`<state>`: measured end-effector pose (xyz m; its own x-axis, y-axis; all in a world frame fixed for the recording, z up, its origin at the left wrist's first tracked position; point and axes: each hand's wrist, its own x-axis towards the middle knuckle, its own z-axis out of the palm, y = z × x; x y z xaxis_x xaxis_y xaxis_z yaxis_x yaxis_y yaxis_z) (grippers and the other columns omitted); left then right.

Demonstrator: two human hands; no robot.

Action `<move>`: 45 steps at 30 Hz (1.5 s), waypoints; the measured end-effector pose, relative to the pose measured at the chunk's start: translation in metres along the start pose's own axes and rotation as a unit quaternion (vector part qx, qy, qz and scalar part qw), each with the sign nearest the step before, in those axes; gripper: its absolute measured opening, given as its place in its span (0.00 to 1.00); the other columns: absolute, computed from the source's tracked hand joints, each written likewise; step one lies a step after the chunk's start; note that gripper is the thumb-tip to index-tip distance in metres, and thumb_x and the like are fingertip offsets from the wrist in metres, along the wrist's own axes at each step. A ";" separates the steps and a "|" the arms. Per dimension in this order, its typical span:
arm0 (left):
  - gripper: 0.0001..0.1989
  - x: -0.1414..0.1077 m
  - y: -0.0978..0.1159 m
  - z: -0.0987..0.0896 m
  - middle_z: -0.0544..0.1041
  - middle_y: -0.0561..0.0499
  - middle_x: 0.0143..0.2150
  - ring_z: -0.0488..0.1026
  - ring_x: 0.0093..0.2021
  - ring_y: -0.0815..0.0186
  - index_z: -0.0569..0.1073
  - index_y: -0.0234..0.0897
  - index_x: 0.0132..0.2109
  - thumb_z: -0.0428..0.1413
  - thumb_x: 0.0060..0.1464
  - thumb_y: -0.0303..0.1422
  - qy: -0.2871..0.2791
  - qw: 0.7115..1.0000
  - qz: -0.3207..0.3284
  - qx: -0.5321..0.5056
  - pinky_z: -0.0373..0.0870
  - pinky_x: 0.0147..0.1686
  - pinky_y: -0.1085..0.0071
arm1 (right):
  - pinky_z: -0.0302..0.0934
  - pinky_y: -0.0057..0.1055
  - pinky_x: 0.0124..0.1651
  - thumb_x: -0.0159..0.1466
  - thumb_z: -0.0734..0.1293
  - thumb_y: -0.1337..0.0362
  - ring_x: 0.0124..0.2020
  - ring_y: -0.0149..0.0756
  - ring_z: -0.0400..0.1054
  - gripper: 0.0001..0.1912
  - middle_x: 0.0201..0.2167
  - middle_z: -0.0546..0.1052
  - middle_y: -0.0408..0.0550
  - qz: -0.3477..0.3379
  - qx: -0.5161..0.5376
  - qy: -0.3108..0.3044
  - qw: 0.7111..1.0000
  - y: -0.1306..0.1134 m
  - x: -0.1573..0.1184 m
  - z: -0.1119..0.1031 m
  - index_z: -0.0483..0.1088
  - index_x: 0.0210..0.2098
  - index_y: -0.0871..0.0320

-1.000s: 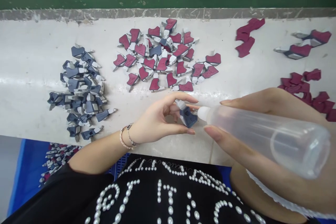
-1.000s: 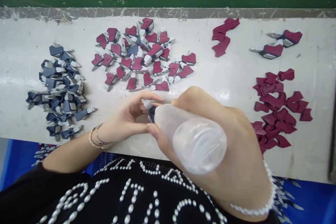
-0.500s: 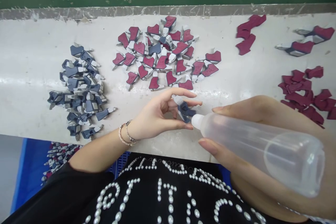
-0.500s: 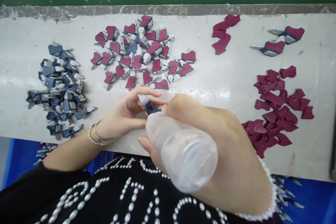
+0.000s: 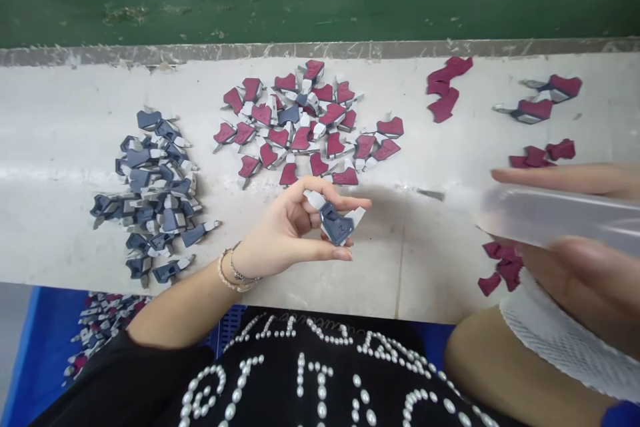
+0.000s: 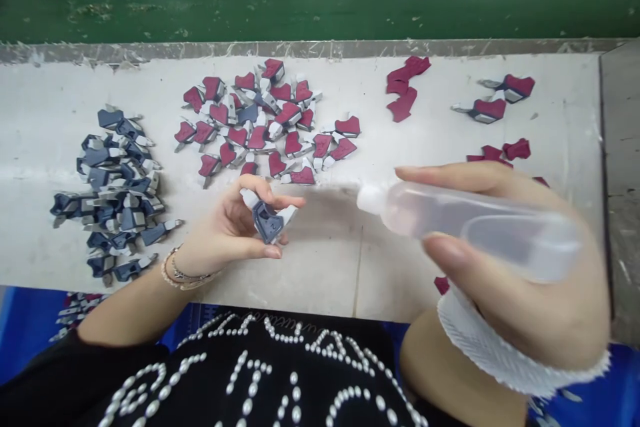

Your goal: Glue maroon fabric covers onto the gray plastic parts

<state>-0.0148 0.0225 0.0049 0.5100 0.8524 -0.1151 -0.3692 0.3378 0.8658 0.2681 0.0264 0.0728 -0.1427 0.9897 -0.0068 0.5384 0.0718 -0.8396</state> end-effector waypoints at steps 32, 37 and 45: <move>0.20 0.000 -0.012 0.000 0.68 0.50 0.48 0.68 0.38 0.70 0.68 0.42 0.48 0.68 0.51 0.30 0.024 0.986 -0.047 0.159 0.70 0.34 0.75 | 0.70 0.46 0.53 0.60 0.75 0.59 0.51 0.47 0.75 0.27 0.54 0.79 0.48 0.018 -0.060 -0.041 0.997 0.052 0.007 0.030 0.72 0.58 0.48; 0.21 0.001 -0.011 -0.001 0.68 0.50 0.47 0.68 0.38 0.70 0.68 0.42 0.48 0.68 0.51 0.30 0.012 0.990 -0.053 0.134 0.70 0.33 0.74 | 0.62 0.38 0.30 0.60 0.74 0.58 0.29 0.42 0.72 0.07 0.30 0.80 0.54 0.124 -0.220 0.114 0.961 0.092 0.002 -0.050 0.78 0.35 0.54; 0.20 0.001 -0.012 -0.002 0.70 0.50 0.47 0.68 0.37 0.70 0.68 0.42 0.49 0.67 0.52 0.31 0.002 0.987 -0.054 0.149 0.69 0.32 0.74 | 0.58 0.33 0.24 0.57 0.74 0.64 0.22 0.36 0.70 0.07 0.22 0.79 0.46 0.171 -0.265 0.070 0.946 0.103 0.015 -0.067 0.82 0.36 0.54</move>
<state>-0.0115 0.0201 -0.0068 0.5308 0.8195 -0.2161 -0.0681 0.2954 0.9530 0.3773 0.0567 0.0226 0.2076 0.9701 -0.1260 0.8795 -0.2415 -0.4100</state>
